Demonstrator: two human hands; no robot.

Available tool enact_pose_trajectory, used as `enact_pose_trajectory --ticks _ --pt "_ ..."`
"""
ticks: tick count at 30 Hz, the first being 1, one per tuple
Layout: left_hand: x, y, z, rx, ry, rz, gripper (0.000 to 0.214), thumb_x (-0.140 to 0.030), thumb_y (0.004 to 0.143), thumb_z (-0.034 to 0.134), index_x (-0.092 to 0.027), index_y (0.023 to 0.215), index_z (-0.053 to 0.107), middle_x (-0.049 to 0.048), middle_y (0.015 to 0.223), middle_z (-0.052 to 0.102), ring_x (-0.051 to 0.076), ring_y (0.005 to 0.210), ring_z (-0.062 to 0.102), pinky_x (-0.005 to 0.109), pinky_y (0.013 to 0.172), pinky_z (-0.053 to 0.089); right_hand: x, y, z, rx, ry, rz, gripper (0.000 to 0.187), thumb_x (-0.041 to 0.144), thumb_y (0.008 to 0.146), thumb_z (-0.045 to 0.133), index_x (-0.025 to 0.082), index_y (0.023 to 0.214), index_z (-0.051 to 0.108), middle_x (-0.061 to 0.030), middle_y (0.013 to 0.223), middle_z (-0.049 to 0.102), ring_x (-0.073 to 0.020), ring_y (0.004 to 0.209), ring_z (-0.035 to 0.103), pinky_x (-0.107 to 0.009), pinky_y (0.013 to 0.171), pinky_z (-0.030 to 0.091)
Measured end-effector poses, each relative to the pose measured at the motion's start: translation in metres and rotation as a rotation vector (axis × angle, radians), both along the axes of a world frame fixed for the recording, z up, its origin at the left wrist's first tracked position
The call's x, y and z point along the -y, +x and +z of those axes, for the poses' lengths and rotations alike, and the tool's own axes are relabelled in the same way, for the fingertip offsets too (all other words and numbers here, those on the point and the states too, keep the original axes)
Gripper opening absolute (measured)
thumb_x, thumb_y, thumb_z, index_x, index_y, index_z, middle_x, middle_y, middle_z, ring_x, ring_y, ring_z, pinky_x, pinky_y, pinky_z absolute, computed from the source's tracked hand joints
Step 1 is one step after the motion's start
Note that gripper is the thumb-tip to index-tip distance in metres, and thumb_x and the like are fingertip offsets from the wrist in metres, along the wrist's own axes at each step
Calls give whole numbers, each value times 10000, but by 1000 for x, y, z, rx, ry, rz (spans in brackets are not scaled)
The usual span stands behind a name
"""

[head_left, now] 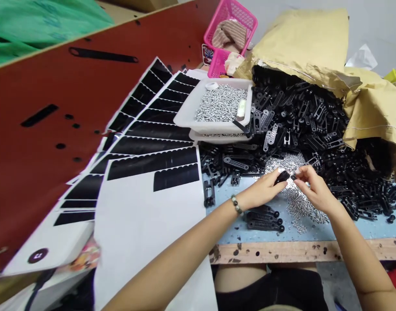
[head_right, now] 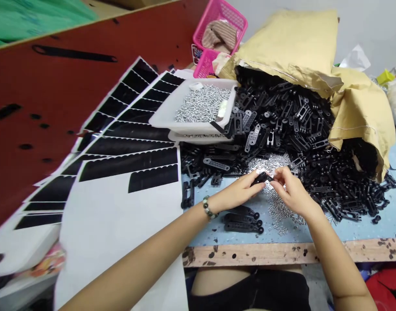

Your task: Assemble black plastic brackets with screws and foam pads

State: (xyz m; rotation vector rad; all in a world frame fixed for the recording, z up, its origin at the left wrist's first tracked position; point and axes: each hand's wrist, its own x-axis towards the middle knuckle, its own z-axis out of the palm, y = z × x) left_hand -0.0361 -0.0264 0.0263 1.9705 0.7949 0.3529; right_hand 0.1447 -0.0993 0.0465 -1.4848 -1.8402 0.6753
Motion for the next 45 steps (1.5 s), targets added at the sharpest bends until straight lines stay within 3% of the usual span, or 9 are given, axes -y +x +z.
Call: enact_pose_trajectory --ticks 4,8,14,19,25,30,33,36,45 --pt "7 -6 5 18 149 -9 240 -428 897 478 -193 944 485 34 908 598 191 812 562 319 730 441 -2 -6 -6 -16 114 -10 112 289 918 510 210 863 567 -24 798 605 -158 751 564 -294 698 461" --pt "5 -10 10 3 323 -51 241 -425 911 485 -184 912 481 37 874 597 189 782 573 301 687 438 0 -9 -2 68 269 26 62 262 910 540 216 880 569 -39 821 621 -179 794 558 -319 726 463" --pt "2 -17 14 -81 616 -159 284 -405 959 408 -170 859 531 30 784 608 165 686 574 261 601 393 3 -10 8 129 301 103 52 238 915 536 217 883 570 -36 816 620 -177 791 552 -319 728 459" --pt "-3 -32 11 -86 508 -66 317 -392 957 395 -177 794 562 13 724 619 148 646 575 247 600 389 5 -12 -22 116 223 -24 147 301 922 519 207 1023 570 -59 931 618 -181 825 568 -327 757 471" --pt "-11 -48 -5 -98 210 187 220 -349 912 460 -200 1047 550 15 880 656 188 801 622 293 735 452 3 -32 -64 606 73 -49 114 278 886 580 197 822 628 -69 853 612 -231 853 518 -361 748 411" --pt "-12 -37 -24 -20 274 26 148 -265 911 470 -180 993 558 58 1011 601 204 963 566 333 863 447 10 -30 -71 535 122 -169 265 444 876 569 185 904 613 -86 891 605 -241 847 519 -368 743 422" --pt "-13 -28 -37 -17 349 -141 115 -218 895 517 -168 950 604 63 976 590 205 967 534 336 888 433 23 -22 -76 396 166 -164 287 377 927 491 178 1115 576 -102 1007 617 -227 908 543 -362 783 444" --pt "-11 -25 -46 -34 403 -237 153 -190 904 504 -171 986 631 72 990 583 204 972 510 331 892 427 32 -20 -84 412 177 -91 240 282 955 444 191 1100 613 -83 952 649 -216 886 551 -362 792 444" --pt "-16 -25 -40 -146 402 -291 263 -201 940 430 -180 1056 665 70 972 620 191 922 526 322 877 410 27 -25 -80 501 142 -123 226 271 932 488 191 1045 667 -80 861 630 -223 829 506 -361 739 438"
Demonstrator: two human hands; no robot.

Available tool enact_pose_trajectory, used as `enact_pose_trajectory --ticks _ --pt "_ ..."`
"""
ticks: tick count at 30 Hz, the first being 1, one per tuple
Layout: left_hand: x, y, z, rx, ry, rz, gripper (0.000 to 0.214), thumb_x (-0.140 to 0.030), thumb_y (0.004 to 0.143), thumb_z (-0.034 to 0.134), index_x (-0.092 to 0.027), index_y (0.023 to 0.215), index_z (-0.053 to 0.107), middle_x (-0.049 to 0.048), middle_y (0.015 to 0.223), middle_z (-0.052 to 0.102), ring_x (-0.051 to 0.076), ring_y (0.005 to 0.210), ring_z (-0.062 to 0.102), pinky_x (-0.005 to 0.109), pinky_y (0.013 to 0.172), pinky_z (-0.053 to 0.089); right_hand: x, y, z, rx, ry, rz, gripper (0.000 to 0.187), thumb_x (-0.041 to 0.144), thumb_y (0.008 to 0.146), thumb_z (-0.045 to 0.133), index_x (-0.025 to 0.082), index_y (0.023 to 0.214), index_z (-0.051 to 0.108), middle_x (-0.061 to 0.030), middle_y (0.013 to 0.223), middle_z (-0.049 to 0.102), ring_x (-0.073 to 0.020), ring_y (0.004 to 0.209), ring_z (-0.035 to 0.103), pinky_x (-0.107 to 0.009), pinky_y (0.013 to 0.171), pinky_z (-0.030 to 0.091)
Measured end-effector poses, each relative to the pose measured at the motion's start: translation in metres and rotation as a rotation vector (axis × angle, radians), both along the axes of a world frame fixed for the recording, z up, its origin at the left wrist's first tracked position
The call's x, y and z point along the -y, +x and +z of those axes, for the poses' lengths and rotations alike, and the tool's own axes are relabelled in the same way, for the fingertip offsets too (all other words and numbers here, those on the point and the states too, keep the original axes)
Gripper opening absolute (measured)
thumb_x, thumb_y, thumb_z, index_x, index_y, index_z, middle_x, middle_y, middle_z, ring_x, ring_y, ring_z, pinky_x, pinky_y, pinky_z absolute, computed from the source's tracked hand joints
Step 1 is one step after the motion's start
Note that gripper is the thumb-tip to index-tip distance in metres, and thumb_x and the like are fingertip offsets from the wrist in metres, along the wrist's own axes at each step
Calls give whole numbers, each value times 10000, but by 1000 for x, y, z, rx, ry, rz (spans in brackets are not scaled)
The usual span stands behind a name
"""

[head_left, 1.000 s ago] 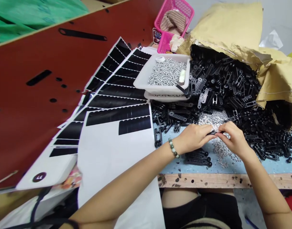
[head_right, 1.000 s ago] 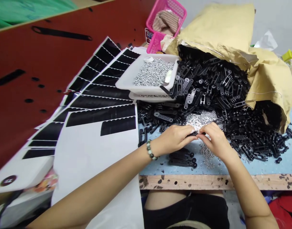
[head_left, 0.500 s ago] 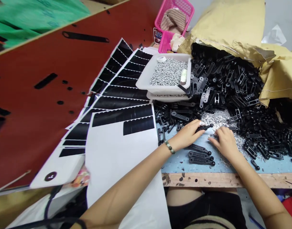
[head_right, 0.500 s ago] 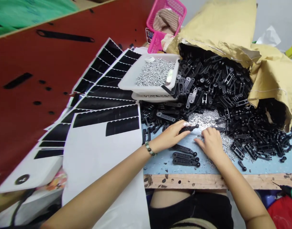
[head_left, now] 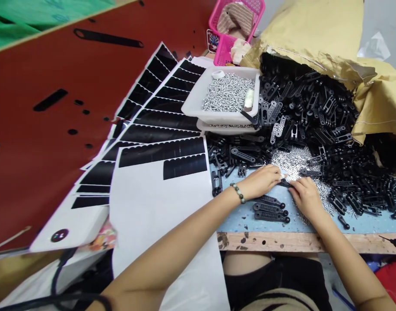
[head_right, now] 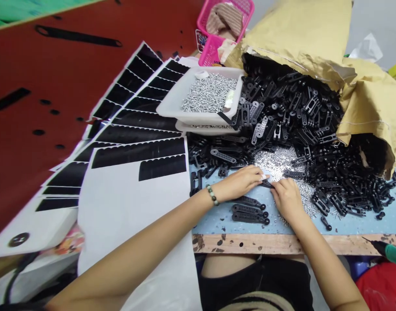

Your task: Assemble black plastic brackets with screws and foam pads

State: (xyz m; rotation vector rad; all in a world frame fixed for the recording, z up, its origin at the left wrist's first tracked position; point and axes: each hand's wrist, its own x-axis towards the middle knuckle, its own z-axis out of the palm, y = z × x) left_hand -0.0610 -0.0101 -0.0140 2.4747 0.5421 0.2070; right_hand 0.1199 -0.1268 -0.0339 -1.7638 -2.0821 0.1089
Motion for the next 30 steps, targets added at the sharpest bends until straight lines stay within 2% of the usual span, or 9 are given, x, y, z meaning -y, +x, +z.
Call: enact_pose_trajectory --ticks 6,11,14,17,19,21,23,26,30 --pt "10 -10 5 -27 -32 15 246 -213 916 454 -192 1004 683 62 982 633 198 923 550 322 856 403 5 1 10 -27 -57 63 211 273 927 491 211 1038 660 -76 896 631 -226 850 517 -373 765 434" --pt "19 -16 19 -57 -98 20 229 -226 899 486 -221 1045 662 47 998 644 203 956 572 344 896 397 -7 29 19 55 85 -210 309 213 908 468 182 1188 595 -141 1131 604 -282 1004 489 -432 810 416" --pt "18 -7 30 96 -175 151 272 -312 899 497 -213 1130 601 73 1145 607 228 1095 529 375 968 392 -13 32 24 84 92 -165 274 149 900 461 197 1104 638 -122 1068 643 -277 996 502 -439 824 419" --pt "14 13 37 214 -489 253 296 -410 910 463 -197 1075 584 71 1121 615 214 1057 560 376 934 444 -12 17 29 -35 160 0 275 137 906 448 232 1080 638 -96 1042 642 -241 977 534 -422 853 448" --pt "11 24 37 205 -831 204 309 -455 888 489 -181 990 588 58 1003 639 191 925 610 348 816 503 -11 12 33 -139 192 111 306 125 902 428 231 1136 594 -97 1069 622 -223 999 547 -406 869 470" --pt "9 29 35 214 -1115 186 308 -460 832 578 -170 936 573 49 928 633 163 827 626 297 700 517 -12 23 38 -220 209 144 337 125 897 409 214 1199 531 -108 1119 598 -215 1050 546 -399 889 480" --pt "8 29 34 255 -1265 243 292 -407 783 648 -168 916 546 41 910 615 141 794 624 263 661 510 -17 51 45 -249 275 -11 335 143 901 387 196 1211 502 -120 1119 584 -217 1051 550 -408 889 482" --pt "9 26 34 309 -1317 351 222 -294 771 634 -173 915 518 11 867 570 104 746 591 244 670 511 -32 104 50 -139 363 -416 295 237 906 438 164 1177 529 -127 1014 582 -240 930 558 -435 833 482" --pt "13 31 37 304 -1254 426 152 -293 818 531 -184 914 485 -32 746 487 70 598 484 202 550 461 -65 139 43 41 199 -461 286 354 861 553 152 1054 613 -128 969 586 -261 907 545 -430 819 466"
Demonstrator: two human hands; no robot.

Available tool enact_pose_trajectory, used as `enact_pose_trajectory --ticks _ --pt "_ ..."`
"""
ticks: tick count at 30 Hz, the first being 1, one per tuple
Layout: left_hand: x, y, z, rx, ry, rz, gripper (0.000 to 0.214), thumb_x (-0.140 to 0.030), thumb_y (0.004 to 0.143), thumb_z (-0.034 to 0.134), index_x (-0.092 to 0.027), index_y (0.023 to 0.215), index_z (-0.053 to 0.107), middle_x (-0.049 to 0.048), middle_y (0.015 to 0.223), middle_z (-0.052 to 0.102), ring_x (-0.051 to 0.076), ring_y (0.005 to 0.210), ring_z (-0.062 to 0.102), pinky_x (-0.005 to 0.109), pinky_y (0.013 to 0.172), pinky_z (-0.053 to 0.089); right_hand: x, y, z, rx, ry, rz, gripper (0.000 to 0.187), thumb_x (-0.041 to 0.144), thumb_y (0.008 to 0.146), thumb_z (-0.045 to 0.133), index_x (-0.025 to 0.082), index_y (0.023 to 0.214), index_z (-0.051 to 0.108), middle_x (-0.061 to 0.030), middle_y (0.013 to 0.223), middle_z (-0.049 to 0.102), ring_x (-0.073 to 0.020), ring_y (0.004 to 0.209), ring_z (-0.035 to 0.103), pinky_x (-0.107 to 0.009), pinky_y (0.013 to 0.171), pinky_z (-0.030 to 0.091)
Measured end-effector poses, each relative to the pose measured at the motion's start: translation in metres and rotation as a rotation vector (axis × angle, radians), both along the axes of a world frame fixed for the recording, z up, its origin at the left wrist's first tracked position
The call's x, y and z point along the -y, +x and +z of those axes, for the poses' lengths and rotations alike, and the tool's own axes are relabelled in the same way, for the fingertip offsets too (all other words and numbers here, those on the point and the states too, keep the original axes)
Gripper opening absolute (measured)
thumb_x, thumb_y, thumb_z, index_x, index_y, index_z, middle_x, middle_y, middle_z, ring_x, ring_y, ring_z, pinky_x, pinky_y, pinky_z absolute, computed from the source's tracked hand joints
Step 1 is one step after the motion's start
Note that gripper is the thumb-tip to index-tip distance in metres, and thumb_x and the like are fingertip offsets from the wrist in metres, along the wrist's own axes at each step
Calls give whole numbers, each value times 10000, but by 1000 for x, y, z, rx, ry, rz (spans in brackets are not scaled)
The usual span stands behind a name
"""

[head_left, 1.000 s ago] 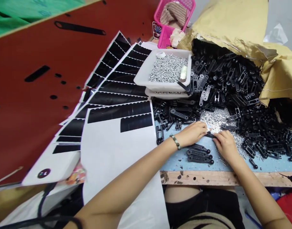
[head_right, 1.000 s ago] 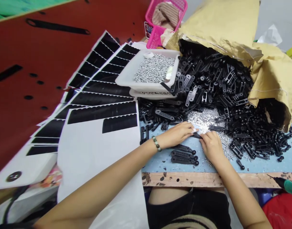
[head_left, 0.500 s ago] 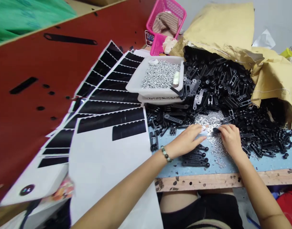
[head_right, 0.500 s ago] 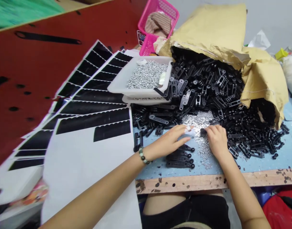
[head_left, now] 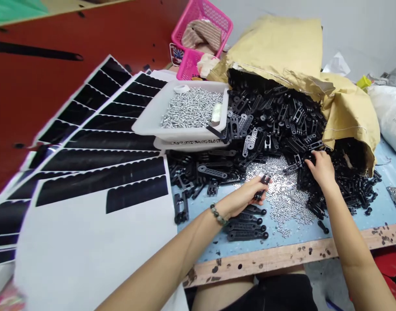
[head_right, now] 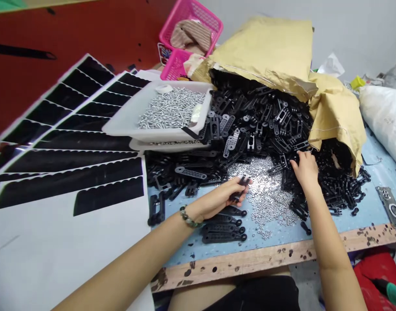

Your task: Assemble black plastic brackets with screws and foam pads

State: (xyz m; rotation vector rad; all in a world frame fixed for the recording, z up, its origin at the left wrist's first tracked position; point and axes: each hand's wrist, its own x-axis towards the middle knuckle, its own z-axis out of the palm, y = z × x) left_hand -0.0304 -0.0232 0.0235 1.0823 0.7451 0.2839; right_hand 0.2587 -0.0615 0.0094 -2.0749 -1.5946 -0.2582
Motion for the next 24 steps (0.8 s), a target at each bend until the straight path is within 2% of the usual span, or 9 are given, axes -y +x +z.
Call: enact_pose_trajectory --ticks 2,4,6,8,10,12,15,18,24 --pt "1 2 1 -30 77 -7 190 -372 854 489 -188 895 472 -33 715 476 78 569 462 207 512 441 -11 2 -3 -11 -53 9 235 363 874 526 158 884 640 -121 910 586 -250 869 550 -407 791 464" --pt "0 2 0 -33 164 -13 236 -419 863 473 -186 901 475 -12 753 521 96 599 499 238 550 468 -13 -2 -1 -80 -30 30 268 385 890 490 169 792 615 -111 873 585 -239 845 556 -393 783 460" --pt "-2 0 0 -33 256 -20 241 -417 863 473 -181 907 488 10 805 572 118 667 554 276 637 491 -6 -10 4 -241 58 61 287 419 910 444 183 834 588 -93 882 600 -217 820 570 -373 773 464" --pt "-3 -1 -1 -62 360 -47 226 -404 874 455 -181 873 492 3 761 584 134 692 574 295 691 482 6 -26 10 -504 131 114 294 448 932 390 203 942 553 -57 866 615 -184 742 581 -336 711 477" --pt "-2 0 -1 -125 465 -66 221 -401 889 433 -193 821 466 -28 651 539 133 621 547 292 653 459 18 -49 13 -763 116 213 304 460 947 352 222 1020 524 -10 776 598 -157 639 559 -291 612 465" --pt "2 2 0 -189 576 -62 213 -394 899 424 -203 807 442 -40 630 514 134 584 518 288 610 442 27 -74 13 -884 42 315 312 460 950 345 228 1039 534 17 696 547 -144 591 520 -268 559 437" --pt "9 2 3 -223 765 -43 172 -369 906 434 -203 900 477 2 783 588 161 703 560 311 669 459 31 -104 11 -880 -59 404 286 445 947 365 228 1027 532 21 698 509 -136 598 489 -263 563 420" --pt "14 -3 6 -195 918 -96 233 -382 902 477 -193 1034 511 52 948 631 198 845 587 344 763 464 29 -116 13 -829 -179 510 212 411 940 391 232 1012 479 33 702 498 -130 599 474 -258 573 410" --pt "11 -13 8 -280 1136 -169 244 -399 936 449 -181 979 549 71 949 659 217 851 617 346 754 470 21 -118 36 -651 -366 605 136 318 942 371 231 1011 449 64 623 490 -131 574 487 -256 602 385"
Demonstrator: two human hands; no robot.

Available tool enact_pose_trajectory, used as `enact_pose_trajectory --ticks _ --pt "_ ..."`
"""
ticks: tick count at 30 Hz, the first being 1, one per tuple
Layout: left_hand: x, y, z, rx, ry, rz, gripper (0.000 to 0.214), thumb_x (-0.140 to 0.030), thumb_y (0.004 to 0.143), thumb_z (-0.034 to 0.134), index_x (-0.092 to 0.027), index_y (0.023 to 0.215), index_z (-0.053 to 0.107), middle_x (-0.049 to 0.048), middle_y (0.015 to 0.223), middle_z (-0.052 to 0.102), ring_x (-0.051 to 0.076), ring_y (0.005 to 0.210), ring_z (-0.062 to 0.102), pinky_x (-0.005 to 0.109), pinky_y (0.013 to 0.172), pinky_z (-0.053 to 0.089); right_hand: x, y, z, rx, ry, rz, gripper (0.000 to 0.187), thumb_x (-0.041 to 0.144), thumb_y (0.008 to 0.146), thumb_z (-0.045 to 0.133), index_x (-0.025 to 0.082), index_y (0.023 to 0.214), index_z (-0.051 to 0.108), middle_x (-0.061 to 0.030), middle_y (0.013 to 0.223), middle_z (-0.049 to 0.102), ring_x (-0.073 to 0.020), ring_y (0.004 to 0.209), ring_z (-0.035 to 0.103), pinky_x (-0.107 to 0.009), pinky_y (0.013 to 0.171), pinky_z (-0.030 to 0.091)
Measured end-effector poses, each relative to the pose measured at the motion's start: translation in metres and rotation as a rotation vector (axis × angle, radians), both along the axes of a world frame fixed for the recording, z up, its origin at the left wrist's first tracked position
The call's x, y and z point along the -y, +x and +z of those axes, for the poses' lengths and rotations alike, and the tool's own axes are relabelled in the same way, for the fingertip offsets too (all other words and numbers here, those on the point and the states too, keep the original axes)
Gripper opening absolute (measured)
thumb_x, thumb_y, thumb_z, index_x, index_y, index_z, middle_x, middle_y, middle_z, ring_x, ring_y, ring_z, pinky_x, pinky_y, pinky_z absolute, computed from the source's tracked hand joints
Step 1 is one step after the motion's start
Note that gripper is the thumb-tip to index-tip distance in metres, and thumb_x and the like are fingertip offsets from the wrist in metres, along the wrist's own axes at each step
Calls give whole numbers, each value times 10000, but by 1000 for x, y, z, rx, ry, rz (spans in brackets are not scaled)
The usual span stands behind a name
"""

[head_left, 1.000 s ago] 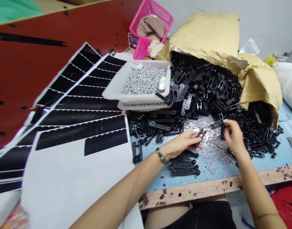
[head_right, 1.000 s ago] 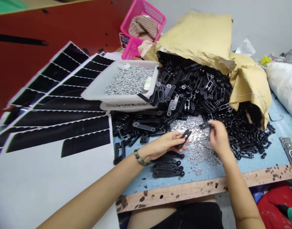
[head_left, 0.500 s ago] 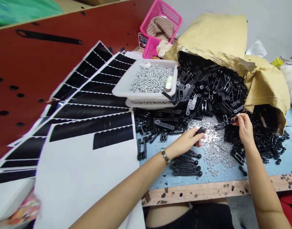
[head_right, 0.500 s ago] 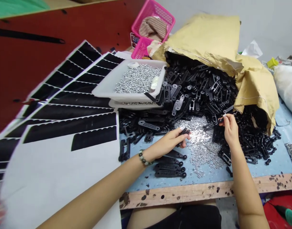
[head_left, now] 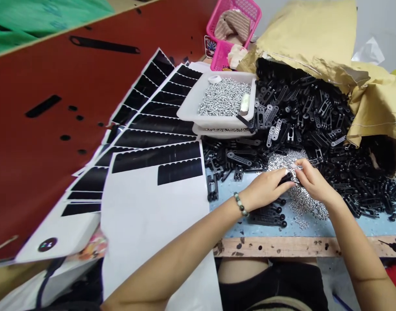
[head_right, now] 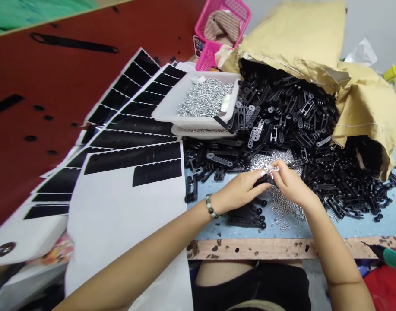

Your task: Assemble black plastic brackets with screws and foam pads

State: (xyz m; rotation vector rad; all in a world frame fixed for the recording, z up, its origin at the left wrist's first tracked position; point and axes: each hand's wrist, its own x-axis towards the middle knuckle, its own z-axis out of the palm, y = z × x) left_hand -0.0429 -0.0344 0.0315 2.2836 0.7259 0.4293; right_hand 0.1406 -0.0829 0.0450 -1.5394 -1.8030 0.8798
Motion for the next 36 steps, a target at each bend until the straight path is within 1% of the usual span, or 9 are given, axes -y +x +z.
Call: enact_pose_trajectory --ticks 7,11,14,17,20,23,28,31,36 --pt "1 1 4 -115 215 -46 234 -366 944 438 -165 959 557 67 889 655 208 802 629 320 708 465 -5 -6 11 91 -12 90 171 325 934 366 225 1035 461 32 697 553 -150 620 524 -276 649 401" --pt "-1 -3 6 -127 248 -66 251 -348 948 411 -174 846 561 38 765 630 183 696 603 294 641 432 -2 -7 -2 37 21 -25 228 340 955 340 224 1111 458 48 634 514 -147 569 506 -269 611 400" --pt "-9 -12 6 -124 176 53 296 -385 945 407 -183 779 544 23 709 611 171 652 582 282 620 410 8 -5 -21 102 135 -139 254 337 974 316 214 1058 522 0 718 561 -159 652 532 -285 645 416" --pt "-18 -22 2 -94 22 209 238 -386 926 439 -190 852 550 14 731 612 180 690 595 290 662 424 19 -8 -43 391 215 -65 194 315 941 445 204 906 600 -59 854 597 -204 823 534 -331 742 406" --pt "-21 -26 -4 -59 -93 240 167 -326 911 446 -195 974 529 13 817 621 194 775 609 311 730 444 23 -20 -61 613 211 -24 138 269 908 528 203 836 626 -62 842 599 -218 836 512 -348 747 385" --pt "-22 -25 -11 -29 -100 175 154 -271 918 407 -183 951 530 29 871 604 193 837 595 322 791 449 22 -29 -69 617 222 -55 141 316 893 565 200 830 615 -61 844 596 -223 838 513 -353 750 394" --pt "-24 -20 -23 -3 4 -58 161 -246 915 458 -171 945 598 55 982 585 190 946 552 311 872 431 34 -17 -71 353 292 -228 258 363 914 512 184 1092 562 -95 992 602 -224 893 546 -369 791 456" --pt "-24 -17 -32 -119 72 -181 173 -229 918 474 -171 907 637 56 952 598 197 934 539 313 850 417 47 -13 -76 320 316 -120 215 292 934 483 216 1099 598 -84 1005 639 -219 921 565 -376 816 467" --pt "-22 -18 -38 -223 101 -229 286 -219 948 422 -211 1143 630 61 1044 599 212 1001 515 334 870 379 54 -26 -86 408 370 -69 234 237 954 442 186 1025 659 -92 950 663 -215 868 560 -365 771 473"
